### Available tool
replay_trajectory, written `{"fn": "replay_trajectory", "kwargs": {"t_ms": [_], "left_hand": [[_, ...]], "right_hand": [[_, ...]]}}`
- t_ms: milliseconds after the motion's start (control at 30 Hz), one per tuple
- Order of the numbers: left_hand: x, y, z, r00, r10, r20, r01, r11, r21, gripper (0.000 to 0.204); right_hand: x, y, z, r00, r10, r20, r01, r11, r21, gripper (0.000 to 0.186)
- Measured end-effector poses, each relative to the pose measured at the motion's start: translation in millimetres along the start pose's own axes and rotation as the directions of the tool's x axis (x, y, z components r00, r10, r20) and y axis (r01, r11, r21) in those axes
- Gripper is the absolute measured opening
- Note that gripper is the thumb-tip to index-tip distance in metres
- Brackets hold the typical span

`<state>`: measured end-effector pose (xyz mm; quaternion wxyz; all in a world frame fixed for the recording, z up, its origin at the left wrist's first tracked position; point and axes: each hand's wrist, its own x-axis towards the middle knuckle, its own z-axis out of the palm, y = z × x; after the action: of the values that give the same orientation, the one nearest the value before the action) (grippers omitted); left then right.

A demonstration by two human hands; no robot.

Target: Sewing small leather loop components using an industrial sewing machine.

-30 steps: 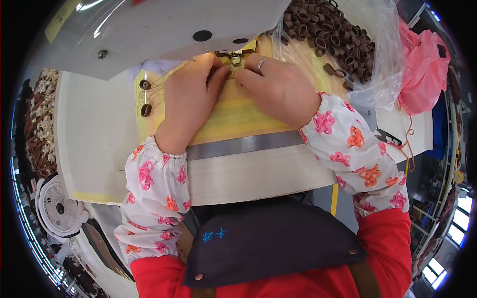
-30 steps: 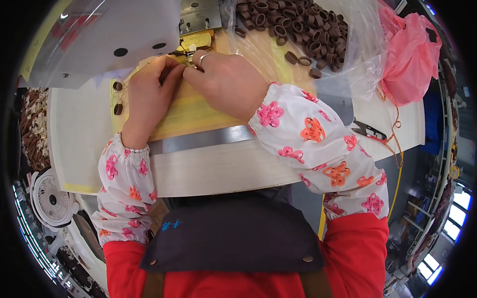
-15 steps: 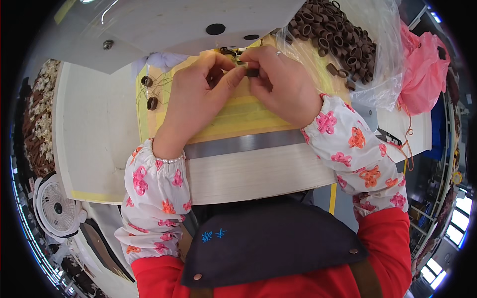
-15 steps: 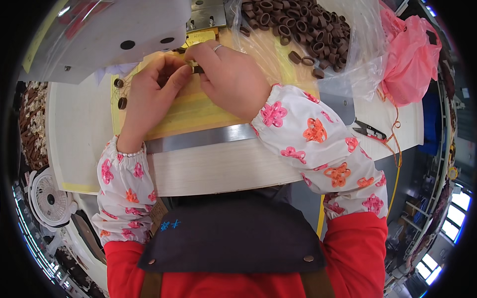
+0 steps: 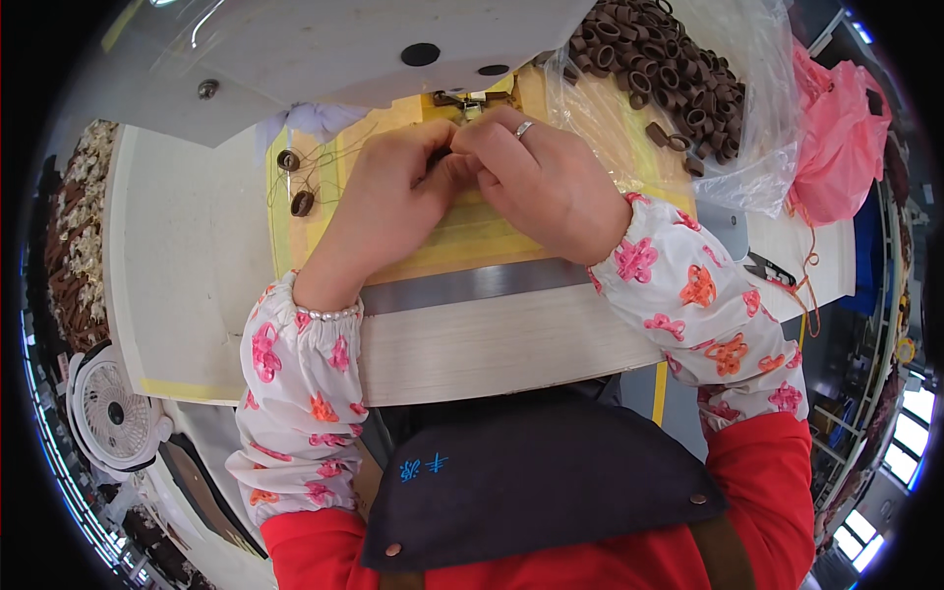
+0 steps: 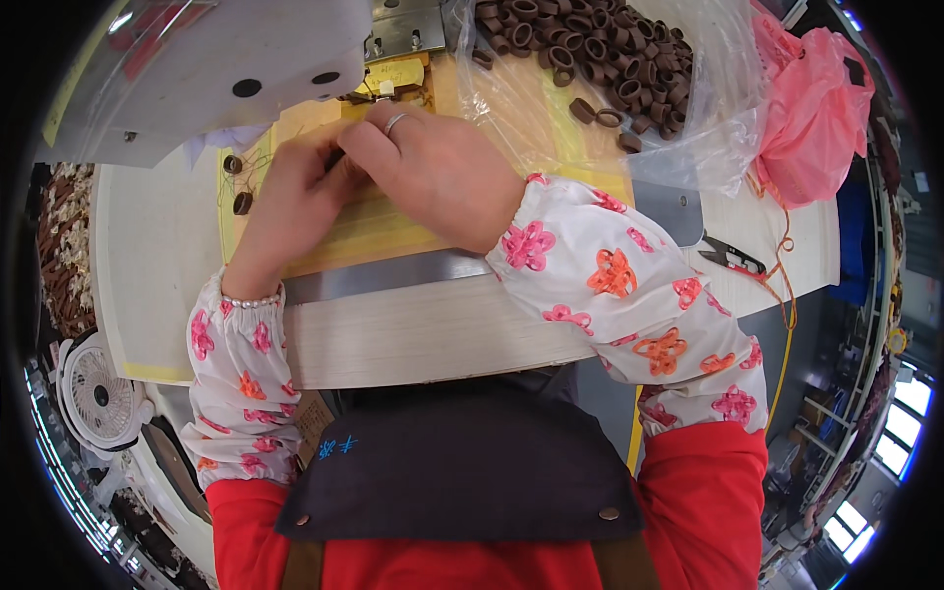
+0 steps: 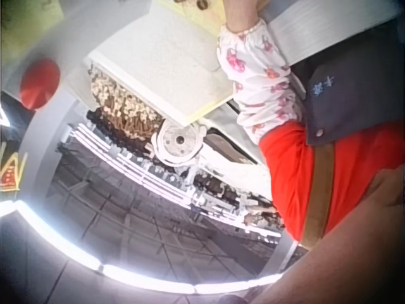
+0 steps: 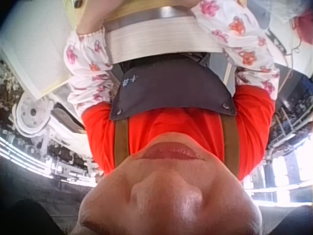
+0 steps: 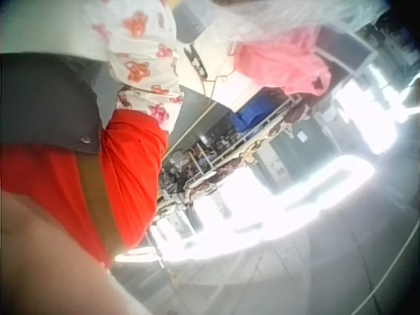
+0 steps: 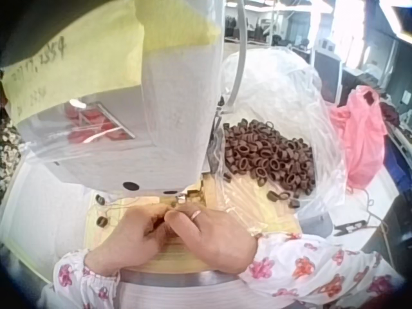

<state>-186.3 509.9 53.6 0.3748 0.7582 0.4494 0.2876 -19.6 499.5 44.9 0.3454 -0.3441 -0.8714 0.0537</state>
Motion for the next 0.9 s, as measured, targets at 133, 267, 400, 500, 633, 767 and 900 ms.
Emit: {"fn": "replay_trajectory", "kwargs": {"t_ms": [133,267,400,500,633,767,900], "left_hand": [[0,-1,1,0.993,-0.105,-0.048,0.104,0.994,-0.021,0.019],[1,-3,3,0.984,-0.012,-0.178,0.031,0.994,0.102,0.020],[7,-13,8,0.959,0.060,-0.276,-0.003,0.979,0.203,0.019],[13,-13,9,0.946,0.054,-0.320,0.032,0.966,0.257,0.019],[16,-12,7,0.946,-0.010,-0.323,0.089,0.968,0.233,0.021],[18,-15,8,0.936,-0.098,-0.339,0.142,0.984,0.108,0.023],[19,-14,7,0.934,-0.145,-0.328,0.182,0.980,0.084,0.023]], "right_hand": [[1,7,1,0.987,0.157,-0.038,-0.145,0.965,0.218,0.021],[5,11,-2,0.898,0.436,0.061,-0.425,0.824,0.375,0.013],[10,16,2,0.898,0.439,-0.021,-0.402,0.839,0.366,0.010],[12,24,6,0.926,0.370,-0.077,-0.336,0.900,0.277,0.009],[15,25,7,0.923,0.363,-0.126,-0.324,0.911,0.255,0.008],[14,27,7,0.923,0.369,-0.106,-0.343,0.917,0.205,0.008],[16,28,6,0.929,0.359,-0.093,-0.337,0.921,0.194,0.009]]}}
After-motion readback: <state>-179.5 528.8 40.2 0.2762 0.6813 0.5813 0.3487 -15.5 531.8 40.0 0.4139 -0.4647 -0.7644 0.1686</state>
